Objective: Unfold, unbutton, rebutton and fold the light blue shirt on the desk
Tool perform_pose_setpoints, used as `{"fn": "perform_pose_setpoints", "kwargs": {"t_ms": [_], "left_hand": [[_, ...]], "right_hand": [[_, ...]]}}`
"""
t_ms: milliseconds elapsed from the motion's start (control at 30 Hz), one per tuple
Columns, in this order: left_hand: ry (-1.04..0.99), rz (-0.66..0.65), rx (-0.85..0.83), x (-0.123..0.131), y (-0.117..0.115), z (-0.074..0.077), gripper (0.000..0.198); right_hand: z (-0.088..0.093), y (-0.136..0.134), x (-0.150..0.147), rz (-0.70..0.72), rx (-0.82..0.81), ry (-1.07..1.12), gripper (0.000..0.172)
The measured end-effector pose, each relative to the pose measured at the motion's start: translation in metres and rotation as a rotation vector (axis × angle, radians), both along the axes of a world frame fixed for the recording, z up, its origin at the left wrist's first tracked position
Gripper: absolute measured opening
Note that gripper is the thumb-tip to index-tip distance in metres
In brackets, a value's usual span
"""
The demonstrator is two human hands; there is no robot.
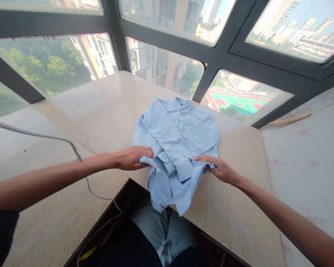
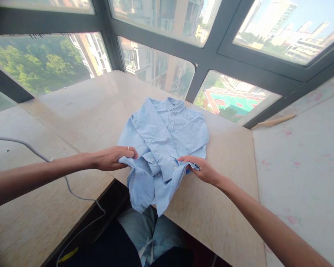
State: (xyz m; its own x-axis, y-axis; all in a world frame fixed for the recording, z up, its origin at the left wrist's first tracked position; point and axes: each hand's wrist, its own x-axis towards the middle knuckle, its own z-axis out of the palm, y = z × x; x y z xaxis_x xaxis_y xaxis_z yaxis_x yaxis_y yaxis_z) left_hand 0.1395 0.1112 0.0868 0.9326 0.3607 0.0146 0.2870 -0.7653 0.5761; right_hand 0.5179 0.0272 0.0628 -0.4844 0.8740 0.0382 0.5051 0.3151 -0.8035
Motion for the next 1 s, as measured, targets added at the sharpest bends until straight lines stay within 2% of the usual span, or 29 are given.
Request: {"fn": "perform_pose_setpoints", "kwargs": {"t_ms": [100, 167, 300, 400, 500, 600, 700, 833, 900, 1000], "left_hand": [[-0.080, -0.034, -0.081, 0.011, -0.001, -0.008, 0.011], [-0.084, -0.083, -0.091, 0.016, -0.005, -0.014, 0.013], [0.062, -0.030, 0.060, 0.017, -0.016, -0.026, 0.009], [0.173, 0.026, 0.198, 0.008, -0.025, -0.032, 0.006], [0.233, 0.019, 0.227, -0.004, -0.035, -0.039, 0.009], [0.244, -0.041, 0.224, -0.016, -0.044, -0.044, 0.019], [0.238, -0.107, 0.197, -0.027, -0.055, -0.045, 0.030], [0.276, -0.170, 0.174, -0.038, -0.069, -0.043, 0.070], [0.297, -0.181, 0.187, -0.041, -0.073, -0.044, 0.084], [0.310, -0.178, 0.226, -0.042, -0.074, -0.048, 0.083]], "right_hand": [[-0.005, -0.007, -0.009, -0.074, -0.103, 0.066, 0.043], [-0.013, -0.011, -0.013, -0.117, -0.113, 0.087, 0.045], [-0.032, -0.022, -0.016, -0.193, -0.094, -0.001, 0.050], [-0.039, -0.038, -0.017, -0.103, -0.147, -0.089, 0.050], [-0.038, -0.057, -0.021, 0.006, -0.211, -0.090, 0.046], [-0.035, -0.073, -0.025, 0.044, -0.254, -0.063, 0.046], [-0.032, -0.084, -0.026, -0.001, -0.298, -0.045, 0.050], [-0.028, -0.092, -0.023, -0.061, -0.350, -0.024, 0.055], [-0.027, -0.092, -0.021, -0.060, -0.374, -0.016, 0.055], [-0.028, -0.089, -0.019, -0.099, -0.383, -0.016, 0.056]]}}
